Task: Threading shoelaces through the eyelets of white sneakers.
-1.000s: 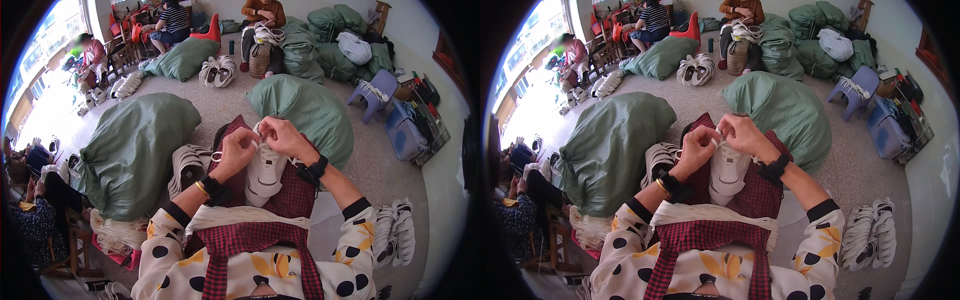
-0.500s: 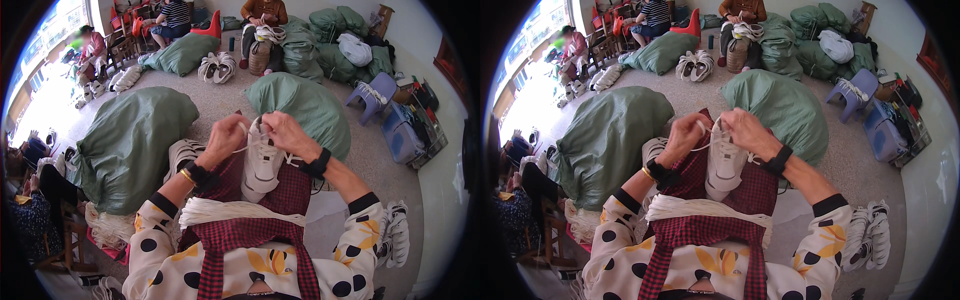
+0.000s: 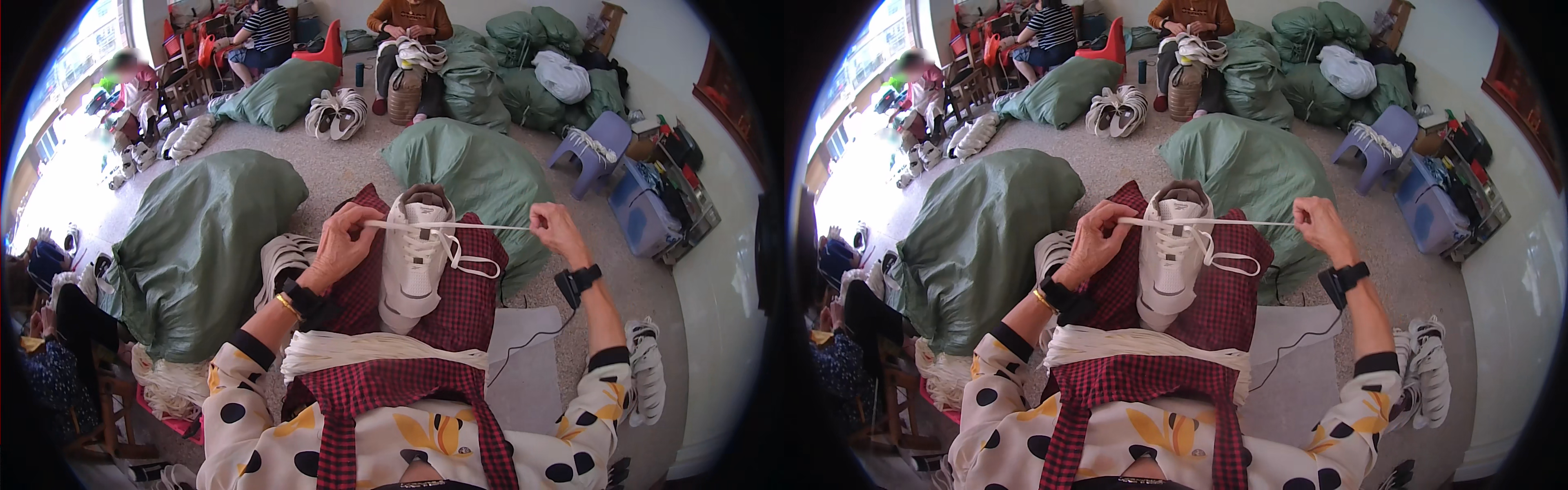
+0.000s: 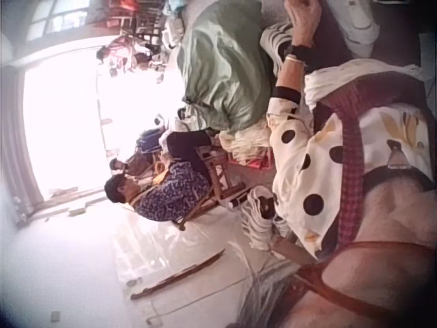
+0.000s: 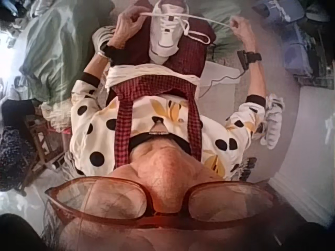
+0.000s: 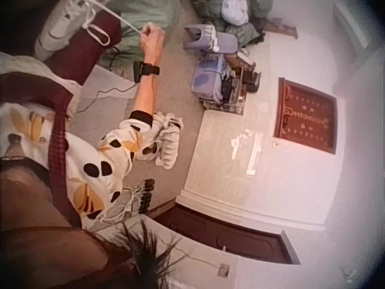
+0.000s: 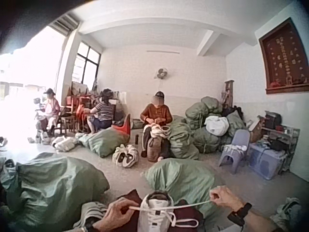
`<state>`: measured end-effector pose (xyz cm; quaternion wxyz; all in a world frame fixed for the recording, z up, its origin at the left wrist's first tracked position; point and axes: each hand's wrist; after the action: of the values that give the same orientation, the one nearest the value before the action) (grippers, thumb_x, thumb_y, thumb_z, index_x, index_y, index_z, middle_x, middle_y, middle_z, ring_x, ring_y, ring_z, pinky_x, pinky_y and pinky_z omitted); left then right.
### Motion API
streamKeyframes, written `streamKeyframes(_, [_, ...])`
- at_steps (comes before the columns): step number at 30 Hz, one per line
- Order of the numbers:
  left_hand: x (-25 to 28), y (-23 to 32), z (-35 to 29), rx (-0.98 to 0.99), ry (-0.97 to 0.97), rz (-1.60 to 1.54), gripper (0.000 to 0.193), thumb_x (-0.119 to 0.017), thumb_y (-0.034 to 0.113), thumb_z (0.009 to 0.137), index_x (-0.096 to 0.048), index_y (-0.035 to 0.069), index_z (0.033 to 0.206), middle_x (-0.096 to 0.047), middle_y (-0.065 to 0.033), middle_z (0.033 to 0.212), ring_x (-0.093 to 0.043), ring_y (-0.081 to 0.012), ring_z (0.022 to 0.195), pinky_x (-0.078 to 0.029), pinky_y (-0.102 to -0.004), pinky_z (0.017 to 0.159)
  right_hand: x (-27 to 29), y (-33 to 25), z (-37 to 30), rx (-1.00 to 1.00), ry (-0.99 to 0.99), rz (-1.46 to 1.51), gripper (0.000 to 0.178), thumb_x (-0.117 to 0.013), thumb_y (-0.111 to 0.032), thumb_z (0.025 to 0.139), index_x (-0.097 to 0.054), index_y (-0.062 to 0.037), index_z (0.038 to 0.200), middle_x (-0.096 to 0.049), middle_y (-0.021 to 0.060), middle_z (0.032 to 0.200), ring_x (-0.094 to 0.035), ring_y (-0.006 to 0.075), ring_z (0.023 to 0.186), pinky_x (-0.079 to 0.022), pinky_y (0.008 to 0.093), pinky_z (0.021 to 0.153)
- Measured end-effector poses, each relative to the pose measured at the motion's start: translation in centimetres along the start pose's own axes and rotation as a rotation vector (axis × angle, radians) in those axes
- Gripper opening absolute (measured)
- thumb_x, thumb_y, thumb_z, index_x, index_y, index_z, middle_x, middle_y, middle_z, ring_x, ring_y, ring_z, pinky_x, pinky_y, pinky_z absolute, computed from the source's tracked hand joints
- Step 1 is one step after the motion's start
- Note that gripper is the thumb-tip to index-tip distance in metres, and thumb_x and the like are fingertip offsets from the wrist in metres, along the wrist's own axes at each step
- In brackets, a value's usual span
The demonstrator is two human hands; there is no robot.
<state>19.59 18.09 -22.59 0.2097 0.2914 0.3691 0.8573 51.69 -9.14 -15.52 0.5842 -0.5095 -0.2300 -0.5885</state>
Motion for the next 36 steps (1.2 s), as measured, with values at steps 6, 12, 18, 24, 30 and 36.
streamKeyframes(6, [1.9, 2.4, 1.1, -0.057, -0.087, 0.143, 0.021, -0.062, 0.005, 0.086, -0.069, 0.002, 0.105, -0.065, -0.0119, 0.097, -0.065, -0.0235, 0.086, -0.053, -0.0319, 0.073, -1.3, 1.8, 0.1, -0.285, -0.14, 0.048, 0.01, -0.066, -0.003, 0.075, -0.06, -0.0013, 0.083, -0.063, 0.0111, 0.076, -0.062, 0.022, 0.071, -0.048, 0.0343, 0.064])
streamKeyframes(12, [-1.1, 4.9, 5.9, -0.043, -0.318, 0.069, 0.017, -0.065, 0.009, 0.085, -0.072, -0.001, 0.098, -0.068, -0.0089, 0.089, -0.064, -0.017, 0.075, -0.052, -0.0289, 0.071, -4.2, -6.4, 3.2, 0.108, -0.157, 0.397, 0.039, -0.07, -0.016, 0.084, -0.062, -0.0104, 0.122, -0.061, 0.0065, 0.102, -0.06, 0.0163, 0.086, -0.051, 0.0305, 0.076])
streamKeyframes(18, [-3.8, 5.5, 9.9, -0.148, -0.665, 0.24, 0.016, -0.073, 0.013, 0.078, -0.076, 0.003, 0.091, -0.071, -0.0112, 0.084, -0.064, -0.0182, 0.07, -0.051, -0.0322, 0.065, -5.5, -9.3, 5.4, 0.04, -0.455, 0.381, 0.038, -0.077, -0.022, 0.079, -0.064, -0.0068, 0.111, -0.062, 0.0078, 0.083, -0.059, 0.0169, 0.075, -0.048, 0.0317, 0.069])
streamKeyframes(24, [-5.1, 4.3, 10.5, -0.195, -0.761, 0.192, 0.014, -0.076, 0.014, 0.075, -0.077, 0.004, 0.086, -0.069, -0.0101, 0.079, -0.066, -0.0186, 0.07, -0.051, -0.0329, 0.064, -7.0, -7.8, 4.6, 0.027, -0.356, 0.645, 0.03, -0.081, -0.017, 0.076, -0.065, -0.0043, 0.098, -0.057, -0.0002, 0.067, -0.055, 0.0094, 0.064, -0.044, 0.0271, 0.061])
streamKeyframes(30, [-5.8, 4.3, 9.9, -0.158, -0.748, 0.213, 0.011, -0.072, 0.012, 0.073, -0.072, 0.002, 0.076, -0.068, -0.0145, 0.078, -0.067, -0.0312, 0.076, -0.052, -0.0404, 0.069, -8.1, -7.6, 4.5, -0.029, -0.338, 0.811, 0.023, -0.082, -0.012, 0.08, -0.062, -0.0049, 0.09, -0.055, -0.0064, 0.073, -0.049, 0.002, 0.066, -0.042, 0.0201, 0.061])
streamKeyframes(36, [3.7, 2.3, 14.8, -0.208, -0.413, 0.668, 0.005, -0.063, 0.005, 0.077, -0.066, 0.002, 0.078, -0.06, -0.0157, 0.088, -0.062, -0.0369, 0.084, -0.05, -0.0476, 0.073, -8.2, -8.6, 3.3, 0.155, -0.151, 0.542, 0.016, -0.065, -0.018, 0.095, -0.061, -0.002, 0.095, -0.056, 0.0, 0.078, -0.052, 0.0081, 0.071, -0.046, 0.0258, 0.067])
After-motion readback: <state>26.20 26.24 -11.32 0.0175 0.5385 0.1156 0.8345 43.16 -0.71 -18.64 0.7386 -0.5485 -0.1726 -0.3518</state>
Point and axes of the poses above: each hand's wrist, its own z-axis towards the middle knuckle, its own x-axis out of the back of the hand, y = z × x
